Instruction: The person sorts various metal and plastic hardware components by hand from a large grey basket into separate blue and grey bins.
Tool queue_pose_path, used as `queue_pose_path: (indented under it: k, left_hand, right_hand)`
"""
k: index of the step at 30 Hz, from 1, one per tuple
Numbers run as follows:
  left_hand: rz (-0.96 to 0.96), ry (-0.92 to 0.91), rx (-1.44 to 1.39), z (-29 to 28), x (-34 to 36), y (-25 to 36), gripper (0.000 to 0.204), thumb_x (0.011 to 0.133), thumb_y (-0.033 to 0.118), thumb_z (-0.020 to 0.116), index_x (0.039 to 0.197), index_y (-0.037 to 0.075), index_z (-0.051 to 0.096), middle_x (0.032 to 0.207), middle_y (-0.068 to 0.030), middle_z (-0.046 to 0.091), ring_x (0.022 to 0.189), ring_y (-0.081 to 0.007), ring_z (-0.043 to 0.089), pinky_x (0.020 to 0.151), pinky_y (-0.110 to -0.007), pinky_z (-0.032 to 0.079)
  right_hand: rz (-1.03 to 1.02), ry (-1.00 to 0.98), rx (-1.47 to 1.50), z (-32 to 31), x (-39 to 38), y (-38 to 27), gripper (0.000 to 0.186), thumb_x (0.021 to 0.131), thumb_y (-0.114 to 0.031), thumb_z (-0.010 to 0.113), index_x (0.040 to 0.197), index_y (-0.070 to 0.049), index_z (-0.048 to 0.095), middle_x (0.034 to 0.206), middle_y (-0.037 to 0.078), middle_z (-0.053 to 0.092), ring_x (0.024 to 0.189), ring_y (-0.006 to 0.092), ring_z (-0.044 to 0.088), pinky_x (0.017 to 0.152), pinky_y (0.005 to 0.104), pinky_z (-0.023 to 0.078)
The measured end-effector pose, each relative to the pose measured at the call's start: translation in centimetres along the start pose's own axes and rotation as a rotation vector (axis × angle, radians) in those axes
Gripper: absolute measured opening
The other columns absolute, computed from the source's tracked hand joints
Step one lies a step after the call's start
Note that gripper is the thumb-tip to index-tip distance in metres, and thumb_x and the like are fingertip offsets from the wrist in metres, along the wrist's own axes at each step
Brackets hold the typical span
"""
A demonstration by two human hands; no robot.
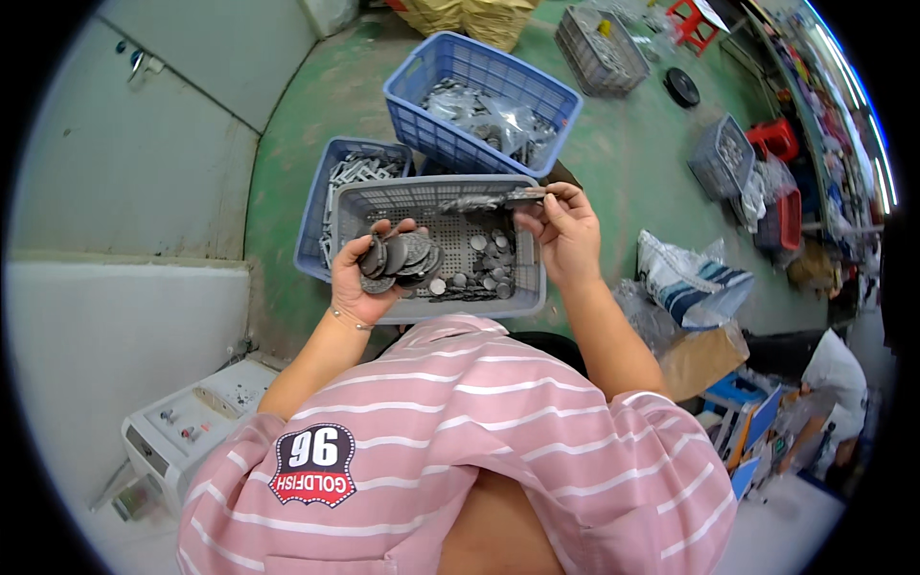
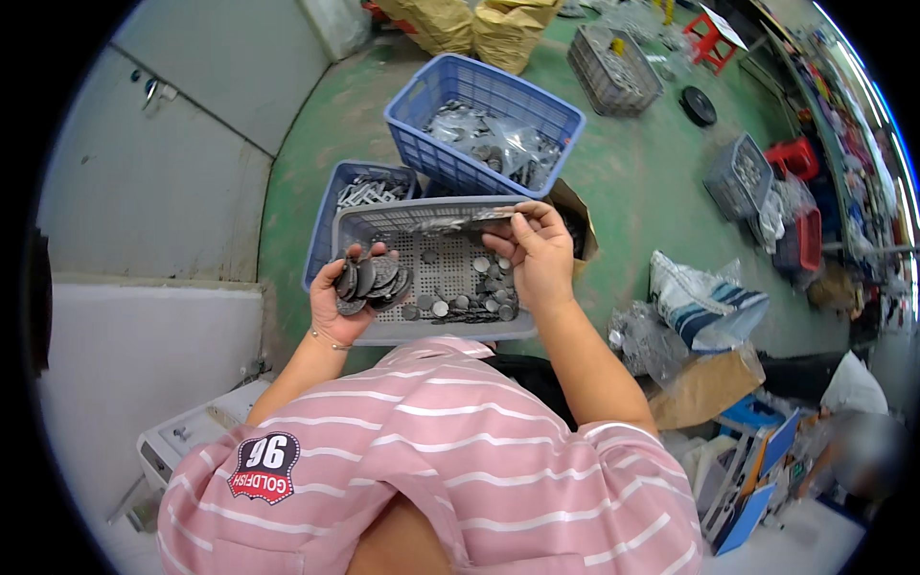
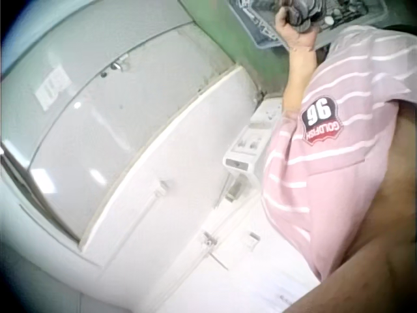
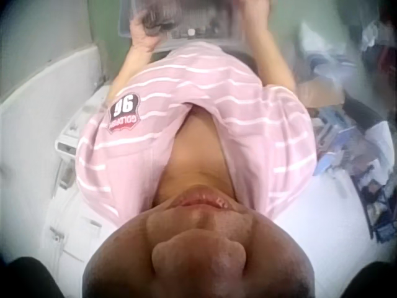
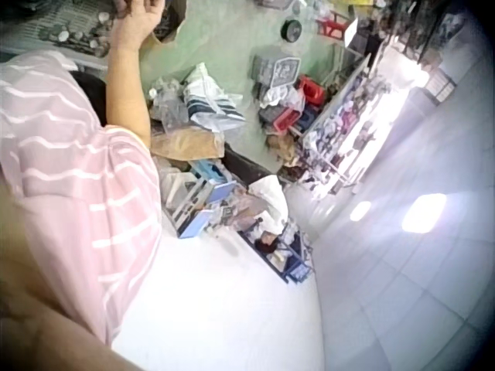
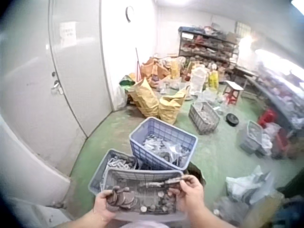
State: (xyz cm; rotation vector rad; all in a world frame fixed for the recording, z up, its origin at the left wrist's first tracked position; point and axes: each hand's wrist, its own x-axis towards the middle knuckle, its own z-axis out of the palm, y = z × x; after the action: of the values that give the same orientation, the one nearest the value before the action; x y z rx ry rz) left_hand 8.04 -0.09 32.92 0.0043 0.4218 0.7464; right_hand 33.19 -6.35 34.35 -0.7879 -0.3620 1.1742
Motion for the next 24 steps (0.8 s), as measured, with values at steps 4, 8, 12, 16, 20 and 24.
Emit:
queue_pose_path:
  k: [4,8,12,16,20,24]
  left_hand:
    - [0.015,0.010,0.074,-1.0,0.0,0.1,0.024,0.076,0.021,0.053,0.097,0.011,0.061,0.116,-0.0128,0.053,0.118,-0.0334,0.041,0.089,-0.064,0.033]
    - [0.011,0.029,0.102,-0.8,0.2,-0.2,0.023,0.077,0.020,0.052,0.097,0.012,0.061,0.117,-0.0115,0.053,0.120,-0.0318,0.039,0.092,-0.061,0.033]
    - [-0.025,0.019,0.081,-0.4,0.5,-0.4,0.022,0.077,0.020,0.052,0.096,0.012,0.061,0.117,-0.0120,0.052,0.120,-0.0325,0.038,0.091,-0.064,0.031]
    - [0.002,0.030,0.065,1.7,0.1,-0.7,0.023,0.076,0.021,0.054,0.095,0.011,0.061,0.120,-0.0130,0.050,0.119,-0.0337,0.039,0.089,-0.066,0.031]
    - [-0.020,0.030,0.026,2.2,0.4,-0.8,0.022,0.074,0.016,0.053,0.093,0.008,0.061,0.116,-0.0151,0.052,0.116,-0.0341,0.043,0.092,-0.059,0.034]
    - [-0.033,-0.022,0.122,2.3,0.4,-0.6,0.029,0.077,0.024,0.050,0.101,0.013,0.061,0.128,-0.0120,0.044,0.118,-0.0337,0.040,0.093,-0.055,0.036]
  right_hand:
    - [-0.140,0.300,-0.243,-5.9,1.3,-2.2,0.009,0.085,-0.001,0.047,0.094,0.000,0.048,0.089,0.010,0.057,0.078,0.0194,0.060,0.066,0.0291,0.055]
    - [-0.242,0.447,-0.556,-12.6,3.2,-3.8,0.012,0.084,-0.002,0.048,0.096,0.001,0.049,0.090,0.010,0.057,0.080,0.0179,0.059,0.067,0.0274,0.053]
    - [-0.408,0.491,-1.178,-20.1,5.5,-1.3,0.021,0.082,-0.004,0.051,0.101,0.004,0.052,0.094,0.010,0.058,0.081,0.0165,0.058,0.076,0.0280,0.048]
    - [-0.088,0.103,-0.994,-10.8,3.6,-0.3,0.019,0.081,-0.005,0.051,0.098,0.001,0.057,0.087,0.007,0.061,0.083,0.0145,0.057,0.072,0.0252,0.046]
    - [0.026,-0.393,-0.791,0.2,0.0,1.3,0.032,0.078,-0.007,0.062,0.108,-0.004,0.053,0.105,0.004,0.054,0.084,0.0115,0.056,0.067,0.0213,0.045]
    - [-0.264,-0.674,-1.011,4.9,-0.6,1.8,0.042,0.071,-0.009,0.069,0.109,-0.005,0.055,0.110,0.007,0.048,0.093,0.0151,0.051,0.072,0.0256,0.044]
